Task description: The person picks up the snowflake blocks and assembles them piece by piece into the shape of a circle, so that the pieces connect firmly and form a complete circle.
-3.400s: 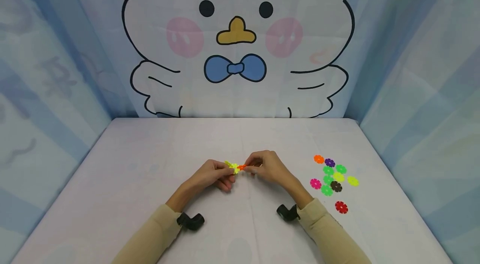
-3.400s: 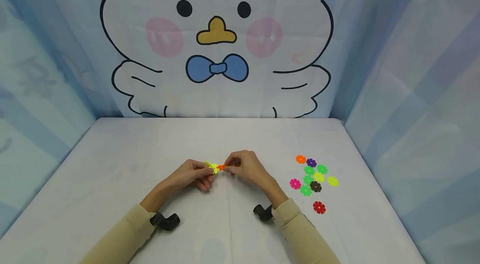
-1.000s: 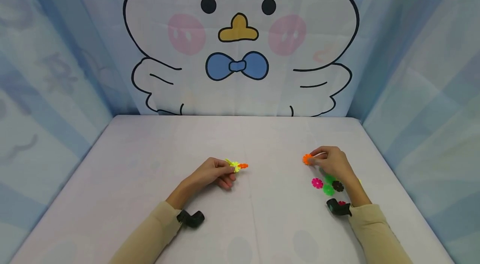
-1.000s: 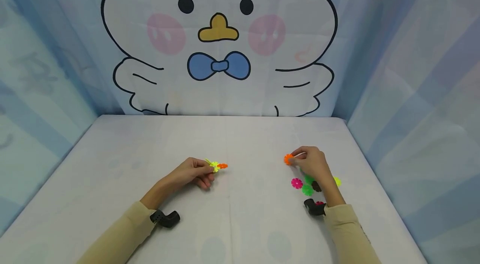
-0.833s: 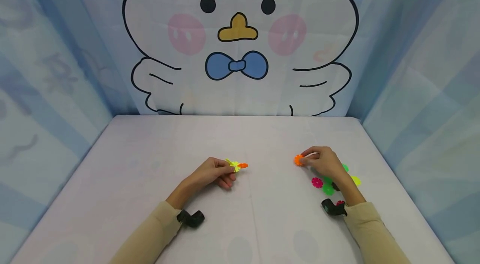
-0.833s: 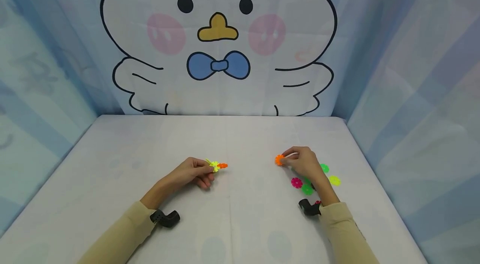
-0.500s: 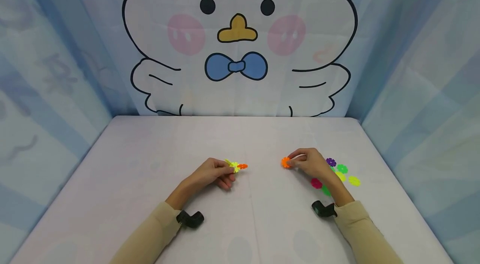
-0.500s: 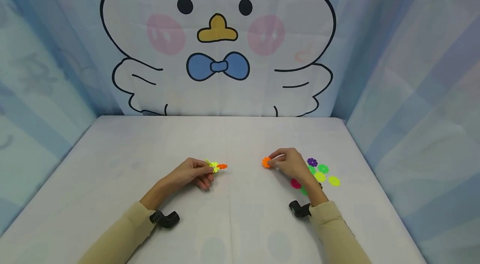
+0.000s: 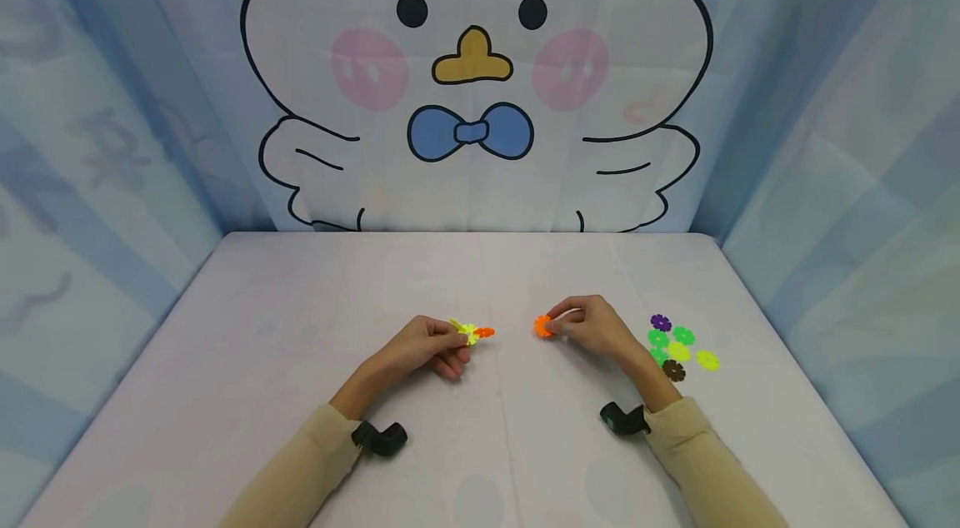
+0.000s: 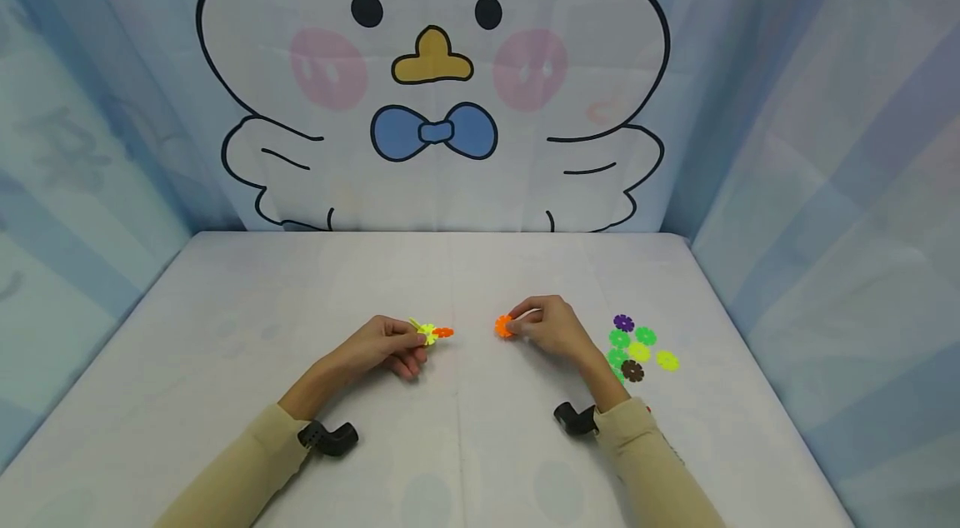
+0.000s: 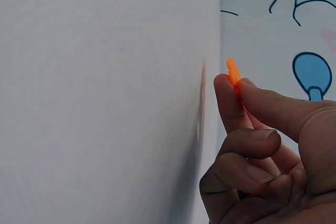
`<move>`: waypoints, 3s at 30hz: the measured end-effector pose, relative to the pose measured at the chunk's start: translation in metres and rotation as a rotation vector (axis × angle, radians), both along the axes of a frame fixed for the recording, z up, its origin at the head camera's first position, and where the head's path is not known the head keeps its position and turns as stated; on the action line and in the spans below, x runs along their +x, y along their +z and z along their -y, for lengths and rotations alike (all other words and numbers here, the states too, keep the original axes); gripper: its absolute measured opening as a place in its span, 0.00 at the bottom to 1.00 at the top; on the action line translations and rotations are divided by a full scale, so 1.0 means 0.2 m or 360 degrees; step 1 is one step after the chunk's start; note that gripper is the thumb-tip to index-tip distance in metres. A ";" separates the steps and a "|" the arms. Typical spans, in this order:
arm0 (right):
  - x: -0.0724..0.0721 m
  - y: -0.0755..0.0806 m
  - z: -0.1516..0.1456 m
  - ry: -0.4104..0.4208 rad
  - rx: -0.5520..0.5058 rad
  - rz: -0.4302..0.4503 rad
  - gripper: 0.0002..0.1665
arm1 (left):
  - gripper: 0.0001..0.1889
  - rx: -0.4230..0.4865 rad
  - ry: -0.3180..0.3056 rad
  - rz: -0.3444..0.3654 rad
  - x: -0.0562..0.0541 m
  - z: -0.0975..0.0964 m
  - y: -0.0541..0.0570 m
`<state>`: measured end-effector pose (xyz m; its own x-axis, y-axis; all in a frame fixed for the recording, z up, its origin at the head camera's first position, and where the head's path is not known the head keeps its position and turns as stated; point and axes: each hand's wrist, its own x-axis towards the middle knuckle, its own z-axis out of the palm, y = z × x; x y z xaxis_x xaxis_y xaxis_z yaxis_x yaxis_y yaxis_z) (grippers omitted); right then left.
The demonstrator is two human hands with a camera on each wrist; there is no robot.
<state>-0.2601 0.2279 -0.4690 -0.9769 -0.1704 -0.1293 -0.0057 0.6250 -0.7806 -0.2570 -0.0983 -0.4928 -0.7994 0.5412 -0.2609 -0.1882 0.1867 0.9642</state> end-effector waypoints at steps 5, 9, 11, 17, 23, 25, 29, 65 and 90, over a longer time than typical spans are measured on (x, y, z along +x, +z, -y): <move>-0.01 -0.01 0.05 0.0015 -0.0007 0.0001 0.12 | 0.15 -0.0014 0.0004 0.0012 0.00 0.00 0.00; 0.00 -0.01 0.09 0.0026 -0.0022 0.0021 0.12 | 0.16 -0.0013 -0.0001 -0.0002 0.00 0.00 0.00; 0.00 -0.01 0.11 0.0027 -0.0029 0.0030 0.12 | 0.16 -0.0007 -0.0007 -0.0011 0.00 0.00 0.00; 0.00 -0.01 0.16 0.0043 -0.0026 0.0035 0.09 | 0.16 0.0001 -0.0014 -0.0019 0.00 0.00 0.00; 0.01 0.00 0.21 0.0107 -0.0080 0.0015 0.08 | 0.16 -0.0001 -0.0013 -0.0009 0.00 0.00 -0.01; 0.01 0.00 0.23 0.0127 -0.0098 0.0009 0.08 | 0.15 -0.0005 -0.0013 -0.0007 0.00 0.00 0.00; 0.02 0.00 0.25 0.0166 -0.0125 -0.0007 0.09 | 0.15 -0.0002 -0.0019 -0.0015 0.00 0.00 0.00; 0.02 0.00 0.25 0.0289 -0.0238 0.0001 0.10 | 0.15 0.0025 -0.0042 -0.0028 -0.01 -0.01 0.00; 0.01 -0.02 0.28 0.0305 -0.0327 0.0075 0.13 | 0.13 0.0016 -0.0044 -0.0033 -0.01 0.00 -0.01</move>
<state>-0.2574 0.1723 -0.4734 -0.9181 -0.3786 -0.1175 -0.0690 0.4445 -0.8931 -0.2582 -0.0977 -0.4942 -0.7893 0.5657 -0.2388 -0.1631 0.1818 0.9697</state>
